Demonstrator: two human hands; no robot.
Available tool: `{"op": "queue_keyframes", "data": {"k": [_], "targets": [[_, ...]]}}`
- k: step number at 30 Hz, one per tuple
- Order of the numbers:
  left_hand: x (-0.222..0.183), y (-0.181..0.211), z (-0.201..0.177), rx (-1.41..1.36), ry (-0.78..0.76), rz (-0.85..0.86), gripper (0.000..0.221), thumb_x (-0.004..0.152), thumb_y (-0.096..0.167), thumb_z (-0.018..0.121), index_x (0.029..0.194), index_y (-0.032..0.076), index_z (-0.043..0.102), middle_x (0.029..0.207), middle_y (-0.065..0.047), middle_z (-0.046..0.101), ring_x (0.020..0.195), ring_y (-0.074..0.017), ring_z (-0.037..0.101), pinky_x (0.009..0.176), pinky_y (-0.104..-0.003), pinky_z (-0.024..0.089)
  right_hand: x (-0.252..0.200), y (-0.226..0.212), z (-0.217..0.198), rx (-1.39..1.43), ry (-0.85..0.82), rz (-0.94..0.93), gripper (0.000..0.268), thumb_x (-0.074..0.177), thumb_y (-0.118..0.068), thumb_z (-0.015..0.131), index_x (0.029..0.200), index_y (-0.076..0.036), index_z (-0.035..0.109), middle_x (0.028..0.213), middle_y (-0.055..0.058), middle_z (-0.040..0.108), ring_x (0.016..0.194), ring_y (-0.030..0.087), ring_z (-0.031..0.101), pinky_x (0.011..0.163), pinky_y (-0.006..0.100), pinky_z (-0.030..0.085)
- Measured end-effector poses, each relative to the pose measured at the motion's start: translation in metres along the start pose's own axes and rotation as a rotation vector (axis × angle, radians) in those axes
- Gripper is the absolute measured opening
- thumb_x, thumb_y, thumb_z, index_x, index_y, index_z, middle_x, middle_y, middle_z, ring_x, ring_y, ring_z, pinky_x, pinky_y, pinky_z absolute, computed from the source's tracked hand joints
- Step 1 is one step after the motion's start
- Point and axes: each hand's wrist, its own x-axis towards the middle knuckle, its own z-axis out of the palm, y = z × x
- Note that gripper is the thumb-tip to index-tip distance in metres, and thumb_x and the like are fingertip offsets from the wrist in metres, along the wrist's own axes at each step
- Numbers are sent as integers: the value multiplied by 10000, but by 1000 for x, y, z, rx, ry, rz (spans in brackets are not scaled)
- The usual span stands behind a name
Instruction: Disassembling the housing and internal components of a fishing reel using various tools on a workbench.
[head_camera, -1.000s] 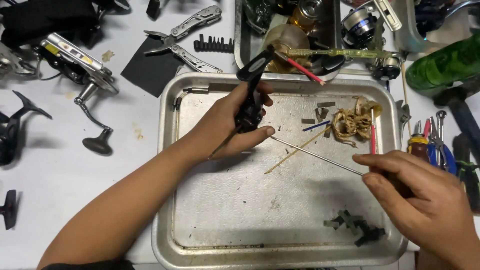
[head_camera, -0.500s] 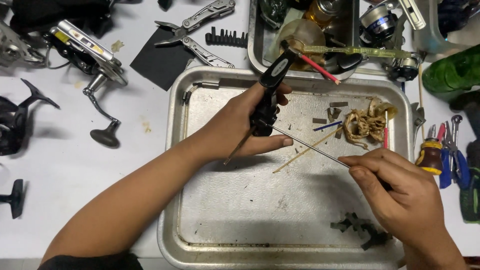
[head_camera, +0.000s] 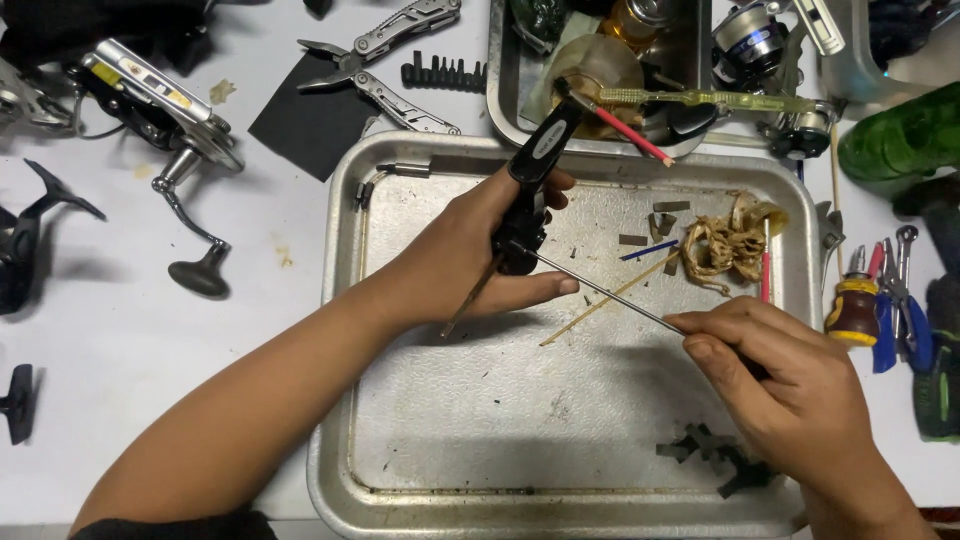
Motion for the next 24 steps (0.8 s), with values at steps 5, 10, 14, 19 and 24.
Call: {"op": "queue_keyframes", "data": {"k": [5,10,14,19,24], "targets": [[0,-3,1,13,0,-1,800,886,396,764,1504,98,353,1373,-102,574,1276,-248,590,1078,-398,508,0,3,0,-26,-13,-25,213,929,-150,645,1037,-18,773,922,84,775,797,171,729,746,277,562],[0,1,0,8,1,-46,757,875,383,770,1471,103,397,1339,-93,583,1252,-232,587,1056,-381,494,1,4,-2,-58,-28,-32,212,931,-147,641,1044,-26,775,923,80,779,775,162,732,717,274,551],[0,-1,1,1,7,-28,807,875,391,775,1503,106,356,1349,-95,579,1263,-241,593,1063,-392,511,4,1,-2,-99,-22,-149,191,925,-106,649,1042,-1,757,904,92,764,737,172,719,692,281,559],[0,1,0,-2,3,-48,783,869,393,774,1481,111,376,1338,-91,579,1249,-240,588,1059,-388,501,6,-2,-4,-144,-16,-248,207,935,-85,632,1069,28,741,875,99,742,706,184,685,660,295,538],[0,0,0,-15,1,-36,751,887,358,770,1479,108,380,1348,-93,569,1274,-242,574,1067,-384,481,6,0,-4,-158,-14,-244,204,927,-90,648,1066,22,748,857,101,739,684,178,681,639,289,536]]}}
